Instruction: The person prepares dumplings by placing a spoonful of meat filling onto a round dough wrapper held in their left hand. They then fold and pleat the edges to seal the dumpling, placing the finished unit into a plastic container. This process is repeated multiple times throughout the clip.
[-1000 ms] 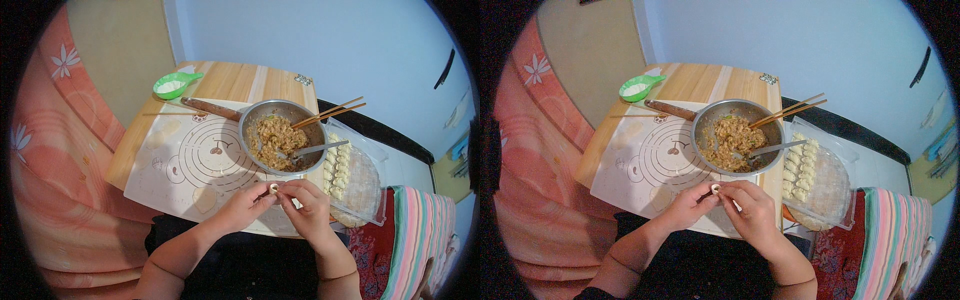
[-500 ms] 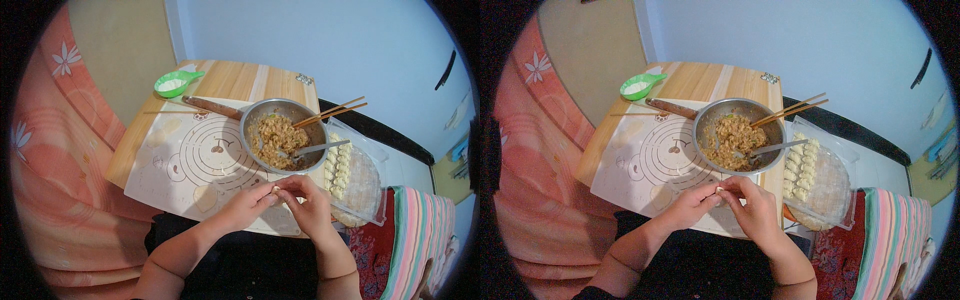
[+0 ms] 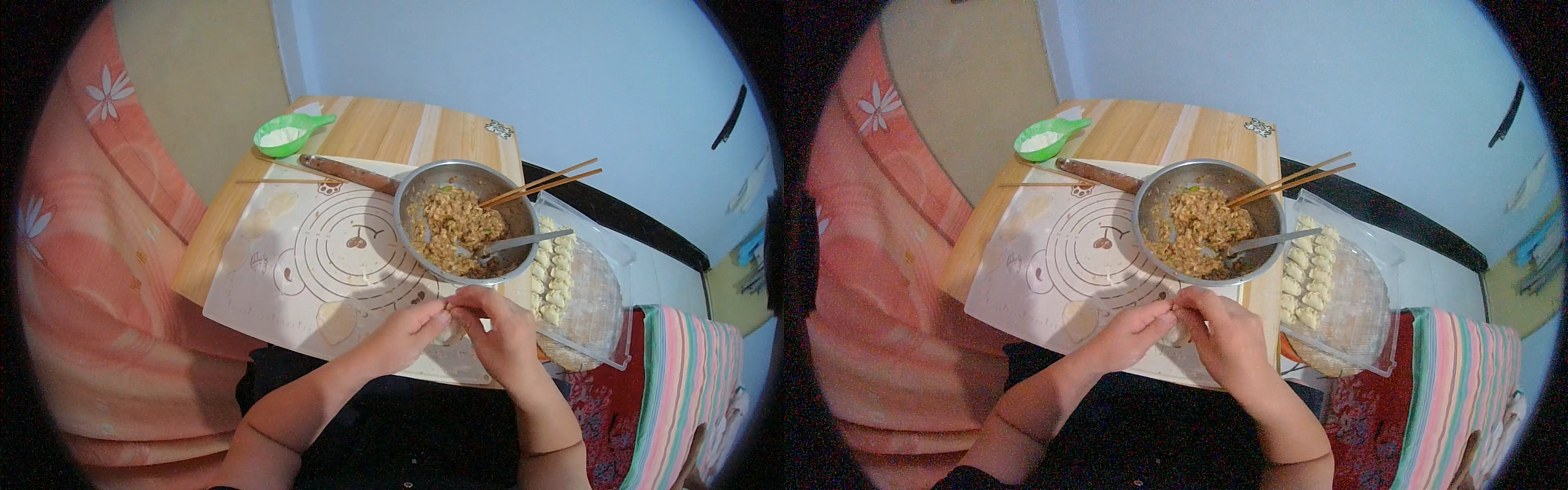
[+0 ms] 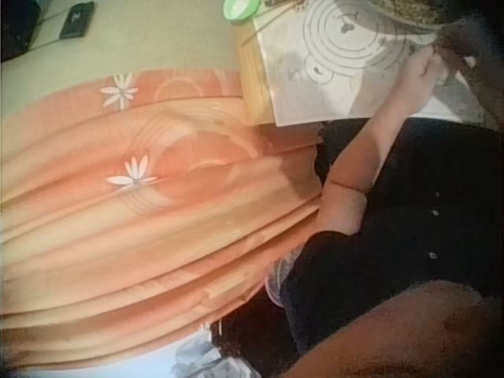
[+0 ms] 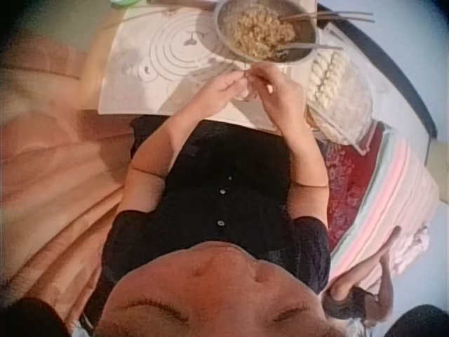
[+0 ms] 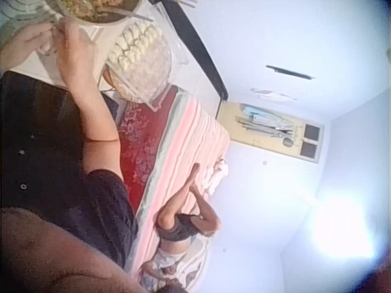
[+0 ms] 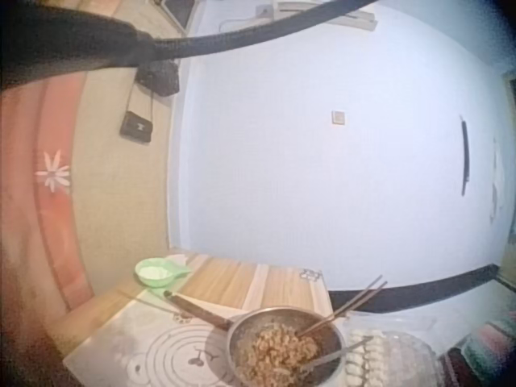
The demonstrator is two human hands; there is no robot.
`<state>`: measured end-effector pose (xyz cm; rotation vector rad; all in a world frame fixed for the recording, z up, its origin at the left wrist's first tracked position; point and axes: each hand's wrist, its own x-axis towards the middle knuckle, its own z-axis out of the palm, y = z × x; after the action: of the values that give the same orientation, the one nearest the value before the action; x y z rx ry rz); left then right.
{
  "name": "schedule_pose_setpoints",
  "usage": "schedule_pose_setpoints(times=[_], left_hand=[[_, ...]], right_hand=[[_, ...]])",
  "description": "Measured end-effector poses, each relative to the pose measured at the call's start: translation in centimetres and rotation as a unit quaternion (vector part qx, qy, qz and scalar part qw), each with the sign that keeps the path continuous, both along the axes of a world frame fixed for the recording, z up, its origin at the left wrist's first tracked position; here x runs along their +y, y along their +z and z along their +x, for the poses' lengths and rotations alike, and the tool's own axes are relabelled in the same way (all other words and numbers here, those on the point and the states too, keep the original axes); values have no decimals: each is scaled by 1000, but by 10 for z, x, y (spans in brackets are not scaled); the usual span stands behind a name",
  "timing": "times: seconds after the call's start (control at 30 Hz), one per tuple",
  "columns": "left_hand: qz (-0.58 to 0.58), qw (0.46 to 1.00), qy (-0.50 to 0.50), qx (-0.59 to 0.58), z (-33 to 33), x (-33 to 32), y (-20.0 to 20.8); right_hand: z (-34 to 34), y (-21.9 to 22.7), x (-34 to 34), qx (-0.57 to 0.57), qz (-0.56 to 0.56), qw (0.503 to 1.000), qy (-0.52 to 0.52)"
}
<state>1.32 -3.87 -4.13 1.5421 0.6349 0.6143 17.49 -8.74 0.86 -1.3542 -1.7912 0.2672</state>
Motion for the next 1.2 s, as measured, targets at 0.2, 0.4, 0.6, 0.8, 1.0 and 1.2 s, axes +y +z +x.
schedule_pose_setpoints(times=[0.2,0.4,0.6,0.8,1.0,1.2], left_hand=[[-22,999,14,32,4,-1,7],[37,993,92,-63,8,-2,4],[-27,998,38,33,3,-2,15],[-37,999,39,8,-3,2,4],[-26,997,67,-23,1,1,8],[-32,998,28,49,0,-1,18]], right_hand=[[3,-2,0,-25,-17,1000,4],[5,-3,2,146,-119,982,11],[4,-7,3,-17,2,1000,17],[4,-7,4,-53,30,997,45],[2,-3,1,92,-83,992,21],[4,-11,3,-32,9,999,30]])
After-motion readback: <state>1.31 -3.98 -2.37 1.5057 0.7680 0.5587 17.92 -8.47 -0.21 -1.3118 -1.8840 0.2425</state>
